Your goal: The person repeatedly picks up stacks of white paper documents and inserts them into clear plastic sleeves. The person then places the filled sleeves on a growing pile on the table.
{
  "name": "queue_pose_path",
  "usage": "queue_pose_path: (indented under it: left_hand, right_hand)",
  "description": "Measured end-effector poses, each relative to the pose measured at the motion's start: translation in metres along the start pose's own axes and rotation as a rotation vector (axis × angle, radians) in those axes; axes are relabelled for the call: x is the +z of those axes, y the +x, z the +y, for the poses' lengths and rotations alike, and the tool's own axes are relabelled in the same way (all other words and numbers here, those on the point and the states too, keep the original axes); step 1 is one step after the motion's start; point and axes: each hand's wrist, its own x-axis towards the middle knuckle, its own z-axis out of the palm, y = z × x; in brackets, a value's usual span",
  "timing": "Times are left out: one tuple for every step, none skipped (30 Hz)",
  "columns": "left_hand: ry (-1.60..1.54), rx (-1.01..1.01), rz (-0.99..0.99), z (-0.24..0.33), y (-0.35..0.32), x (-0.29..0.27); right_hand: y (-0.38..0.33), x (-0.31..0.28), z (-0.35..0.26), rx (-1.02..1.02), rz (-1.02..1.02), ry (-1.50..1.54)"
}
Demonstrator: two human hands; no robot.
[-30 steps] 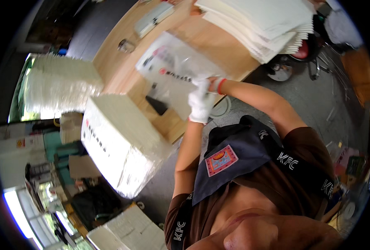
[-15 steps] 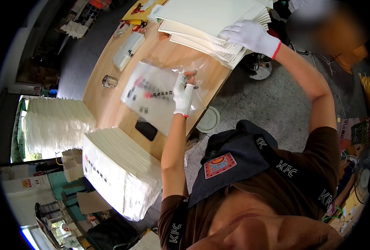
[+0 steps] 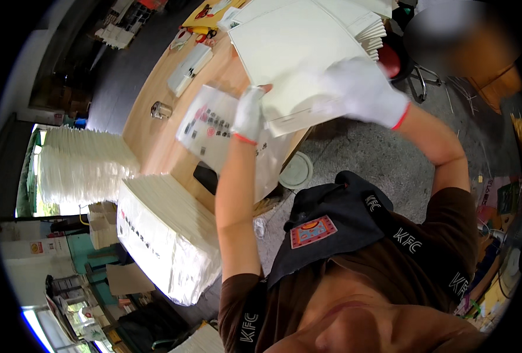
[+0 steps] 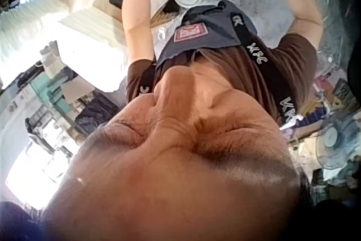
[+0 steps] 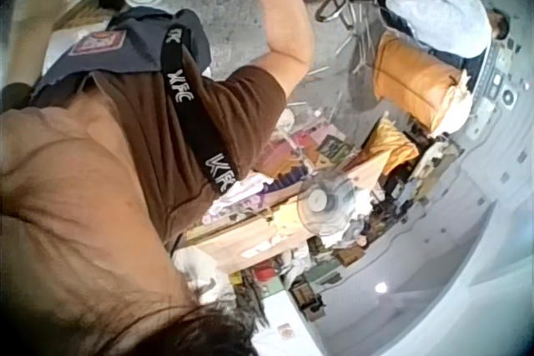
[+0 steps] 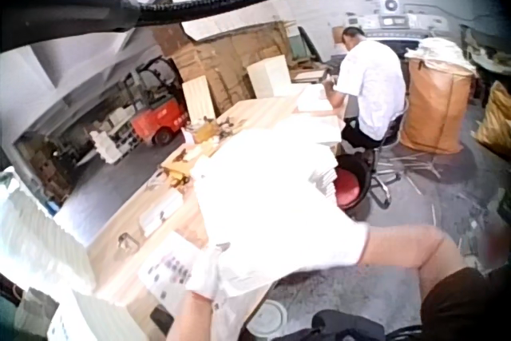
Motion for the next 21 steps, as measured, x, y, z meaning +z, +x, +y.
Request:
queue_pose_path:
  left_hand:
    - [-0.074,-0.148,0.012,0.015,-0.008,-0.015]
    - [-0.150,-0.292,0.025,0.030,-0.016,-0.028]
    - [-0.225,-0.438,0.031,0.039,-0.023,-0.033]
    - [-0.145,-0.364,-0.049,0.046,-0.030,-0.031]
    - [-0.065,-0.288,-0.131,0.052,-0.034,-0.031]
    - [0.017,-0.215,-0.193,0.053,-0.039,-0.037]
    - [0.080,-0.198,-0.134,0.046,-0.048,-0.030]
    - [0.144,-0.182,-0.077,0.035,-0.056,-0.011]
    - [0.516,-0.066,-0.168,0.037,-0.069,0.014]
    - [0.678,0.106,-0.188,0.020,-0.079,0.028]
    - [0.855,0.291,-0.179,0.002,-0.086,0.043]
    - [1.027,0.466,-0.126,-0.015,-0.096,0.056]
    - [0.901,0.321,-0.101,-0.020,-0.098,0.063]
    - [0.857,0.273,-0.133,-0.021,-0.100,0.059]
    - [0.662,0.217,-0.154,-0.032,-0.098,0.045]
    - [0.473,0.161,-0.157,-0.036,-0.095,0.031]
    - [0.257,0.085,-0.103,-0.038,-0.099,0.013]
    - [0.002,0.033,0.001,-0.027,-0.103,-0.004]
    - [-0.262,0.026,0.186,-0.010,-0.110,-0.019]
    - [-0.417,0.050,0.347,0.005,-0.114,-0.038]
    - [-0.394,-0.023,0.473,0.012,-0.117,-0.061]
  right_hand:
    - [-0.005,-0.009,0.006,0.204,-0.072,0.016]
    - [-0.010,-0.017,0.019,0.442,-0.218,0.014]
    - [-0.018,-0.020,0.034,0.686,-0.366,0.010]
    - [-0.033,0.022,0.044,0.568,-0.088,0.462]
    - [-0.047,0.063,0.054,0.371,0.100,0.918]
    - [-0.042,0.071,0.035,0.460,0.123,1.200]
    - [-0.035,0.075,0.012,0.548,0.130,1.485]
    - [-0.026,0.087,0.003,0.512,0.234,1.488]
    - [-0.021,0.088,-0.010,0.427,0.202,1.043]
    - [-0.012,0.082,-0.031,0.403,0.159,0.973]
    - [-0.006,0.077,-0.049,0.386,0.118,0.900]
    - [-0.002,0.087,-0.059,0.476,0.150,0.722]
    - [-0.005,0.093,-0.057,0.498,0.103,0.699]
    - [-0.009,0.099,-0.049,0.517,0.054,0.676]
    - [-0.014,0.104,-0.040,0.539,0.008,0.646]
    - [-0.011,0.112,-0.033,0.394,0.183,0.535]
    - [-0.019,0.111,-0.027,0.367,0.135,0.497]
    - [-0.024,0.101,-0.020,0.300,0.023,0.425]
    - [-0.027,0.091,-0.017,0.225,-0.089,0.359]
    - [-0.027,0.075,-0.021,0.025,-0.178,0.241]
    - [-0.025,0.067,-0.023,-0.174,-0.259,0.113]
